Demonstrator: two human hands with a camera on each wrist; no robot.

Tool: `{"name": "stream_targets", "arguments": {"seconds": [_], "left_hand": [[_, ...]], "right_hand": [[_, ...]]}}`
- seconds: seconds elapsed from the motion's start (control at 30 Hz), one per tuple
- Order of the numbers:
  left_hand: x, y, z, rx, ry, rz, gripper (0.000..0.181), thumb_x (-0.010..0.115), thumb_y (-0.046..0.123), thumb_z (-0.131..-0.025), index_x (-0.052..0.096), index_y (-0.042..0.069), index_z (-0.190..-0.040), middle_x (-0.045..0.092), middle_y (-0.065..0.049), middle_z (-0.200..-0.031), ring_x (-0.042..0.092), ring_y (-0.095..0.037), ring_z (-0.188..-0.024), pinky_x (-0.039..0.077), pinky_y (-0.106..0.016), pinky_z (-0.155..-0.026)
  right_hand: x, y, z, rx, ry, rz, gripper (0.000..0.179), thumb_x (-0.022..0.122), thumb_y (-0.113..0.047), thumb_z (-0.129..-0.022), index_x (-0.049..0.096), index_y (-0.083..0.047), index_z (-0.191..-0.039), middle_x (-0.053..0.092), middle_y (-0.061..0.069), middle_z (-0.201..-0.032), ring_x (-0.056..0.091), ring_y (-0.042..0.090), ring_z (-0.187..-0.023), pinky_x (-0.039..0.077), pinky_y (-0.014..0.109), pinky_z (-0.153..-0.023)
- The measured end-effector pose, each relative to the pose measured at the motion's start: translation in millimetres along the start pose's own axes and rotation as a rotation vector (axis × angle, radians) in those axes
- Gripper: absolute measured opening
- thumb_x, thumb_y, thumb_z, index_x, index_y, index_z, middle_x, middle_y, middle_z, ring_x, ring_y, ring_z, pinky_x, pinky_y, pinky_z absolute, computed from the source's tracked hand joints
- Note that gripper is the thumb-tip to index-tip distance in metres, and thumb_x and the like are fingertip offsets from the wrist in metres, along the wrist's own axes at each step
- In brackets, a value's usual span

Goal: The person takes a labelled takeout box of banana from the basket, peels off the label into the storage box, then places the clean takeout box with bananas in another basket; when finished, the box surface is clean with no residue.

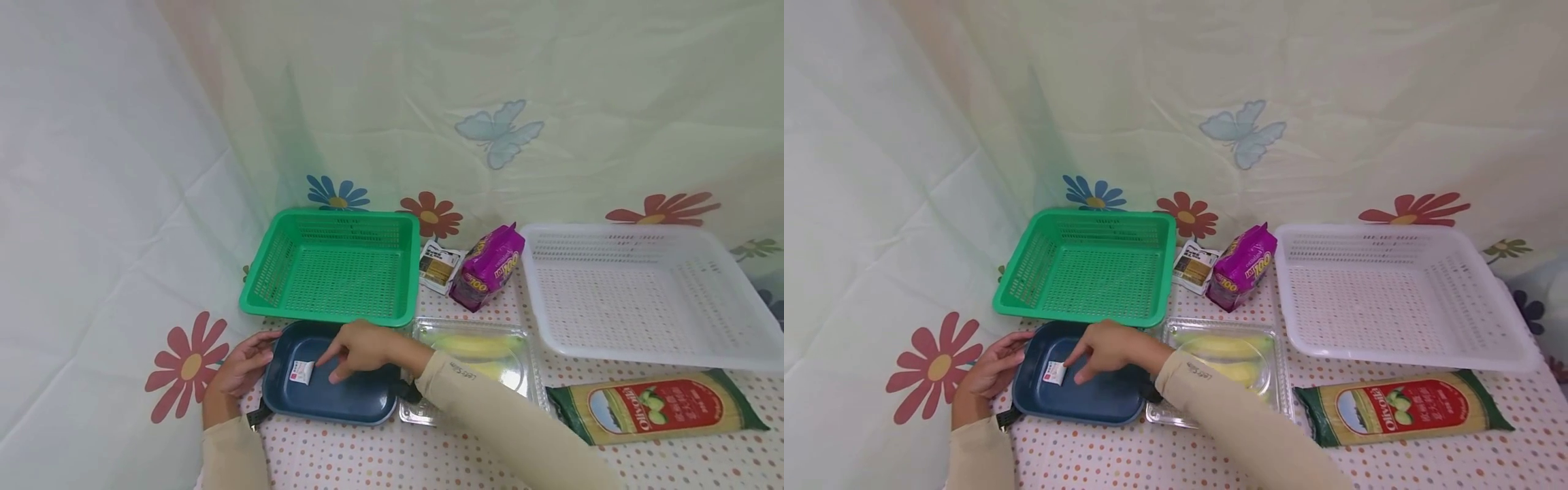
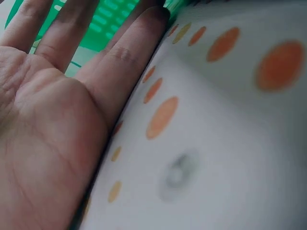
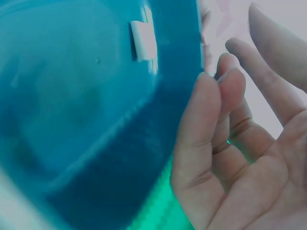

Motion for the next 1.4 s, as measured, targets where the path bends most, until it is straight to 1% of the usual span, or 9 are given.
{"name": "stream_targets", "arguments": {"seconds": [0.17, 0.27, 0.4, 0.53, 0.7, 0.77, 0.97, 1.2, 1.4], "left_hand": [[2.6, 6.0, 2.5, -0.019, 0.041, -0.047, 0.047, 0.04, -0.016, -0.101, 0.047, -0.004, -0.146, 0.064, 0.002, -0.138, 0.063, -0.01, -0.123, 0.055, -0.026, -0.099], [5.7, 11.4, 3.0, -0.064, 0.08, -0.14, 0.046, 0.046, -0.012, -0.101, 0.044, -0.007, -0.146, 0.062, 0.005, -0.139, 0.062, -0.009, -0.123, 0.055, -0.026, -0.098], [13.6, 24.3, 4.5, -0.157, 0.184, -0.366, 0.048, 0.057, 0.0, -0.101, 0.046, -0.003, -0.147, 0.057, -0.001, -0.144, 0.059, -0.01, -0.127, 0.054, -0.023, -0.097], [28.2, 43.7, 4.2, -0.25, 0.289, -0.592, 0.052, 0.067, 0.018, -0.1, 0.05, 0.005, -0.147, 0.052, -0.015, -0.149, 0.052, -0.028, -0.137, 0.053, -0.021, -0.097], [54.6, 72.1, 3.2, -0.288, 0.361, -0.834, 0.054, 0.068, 0.033, -0.099, 0.053, 0.01, -0.146, 0.053, -0.017, -0.149, 0.046, -0.042, -0.142, 0.05, -0.047, -0.108], [68.4, 82.4, 0.0, -0.274, 0.356, -0.876, 0.053, 0.068, 0.032, -0.099, 0.054, 0.01, -0.145, 0.054, -0.016, -0.148, 0.046, -0.041, -0.141, 0.044, -0.055, -0.11], [111.8, 98.4, -24.4, -0.193, 0.26, -0.9, 0.051, 0.069, 0.03, -0.099, 0.056, 0.011, -0.144, 0.055, -0.012, -0.147, 0.051, -0.038, -0.138, 0.044, -0.057, -0.11], [159.4, 86.3, -63.7, -0.124, 0.132, -0.775, 0.048, 0.068, 0.03, -0.1, 0.057, 0.015, -0.144, 0.053, -0.007, -0.149, 0.054, -0.034, -0.137, 0.05, -0.05, -0.106], [204.1, 73.4, -86.1, -0.109, 0.05, -0.776, 0.048, 0.066, 0.034, -0.101, 0.058, 0.017, -0.145, 0.054, -0.003, -0.146, 0.058, -0.032, -0.131, 0.057, -0.041, -0.097]], "right_hand": [[-15.5, 9.6, 32.8, -0.043, 0.043, -0.055, 0.035, 0.078, -0.027, -0.091, 0.075, -0.024, -0.126, 0.064, -0.011, -0.075, 0.046, 0.003, -0.061, 0.039, 0.019, -0.06], [-24.1, 21.4, 53.6, -0.043, 0.084, -0.06, 0.035, 0.077, -0.028, -0.092, 0.075, -0.022, -0.126, 0.064, -0.012, -0.076, 0.048, 0.003, -0.064, 0.04, 0.02, -0.061], [-36.5, 41.3, 85.9, -0.007, 0.176, -0.097, 0.035, 0.079, -0.028, -0.091, 0.075, -0.021, -0.125, 0.066, -0.01, -0.08, 0.055, 0.006, -0.068, 0.046, 0.021, -0.063], [-49.4, 62.5, 121.8, 0.027, 0.291, -0.106, 0.037, 0.08, -0.029, -0.089, 0.076, -0.018, -0.124, 0.069, -0.009, -0.083, 0.06, 0.008, -0.072, 0.05, 0.023, -0.064], [-62.9, 85.5, 166.0, 0.115, 0.407, -0.085, 0.038, 0.08, -0.032, -0.089, 0.076, -0.017, -0.124, 0.073, -0.005, -0.094, 0.063, 0.01, -0.074, 0.051, 0.024, -0.063], [-66.1, 94.0, 181.9, 0.167, 0.432, -0.105, 0.039, 0.08, -0.032, -0.089, 0.075, -0.017, -0.124, 0.074, -0.001, -0.1, 0.061, 0.011, -0.074, 0.051, 0.025, -0.062], [-70.4, 111.0, 219.4, 0.255, 0.475, -0.121, 0.041, 0.079, -0.031, -0.09, 0.073, -0.016, -0.129, 0.074, -0.003, -0.099, 0.06, 0.009, -0.075, 0.05, 0.025, -0.061], [-69.1, 120.7, 251.0, 0.284, 0.523, -0.06, 0.047, 0.076, -0.037, -0.091, 0.07, -0.017, -0.132, 0.067, -0.008, -0.093, 0.06, 0.002, -0.074, 0.049, 0.023, -0.06], [-66.8, 122.7, 275.0, 0.315, 0.541, 0.012, 0.056, 0.079, -0.04, -0.087, 0.067, -0.015, -0.136, 0.066, -0.009, -0.092, 0.06, -0.002, -0.072, 0.049, 0.023, -0.057]]}}
Point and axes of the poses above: each hand's wrist, its own z-axis away from the middle knuckle, its own x-axis out of the palm, y = z × x, the point moved 6 cm from there along -z, towards the middle knuckle
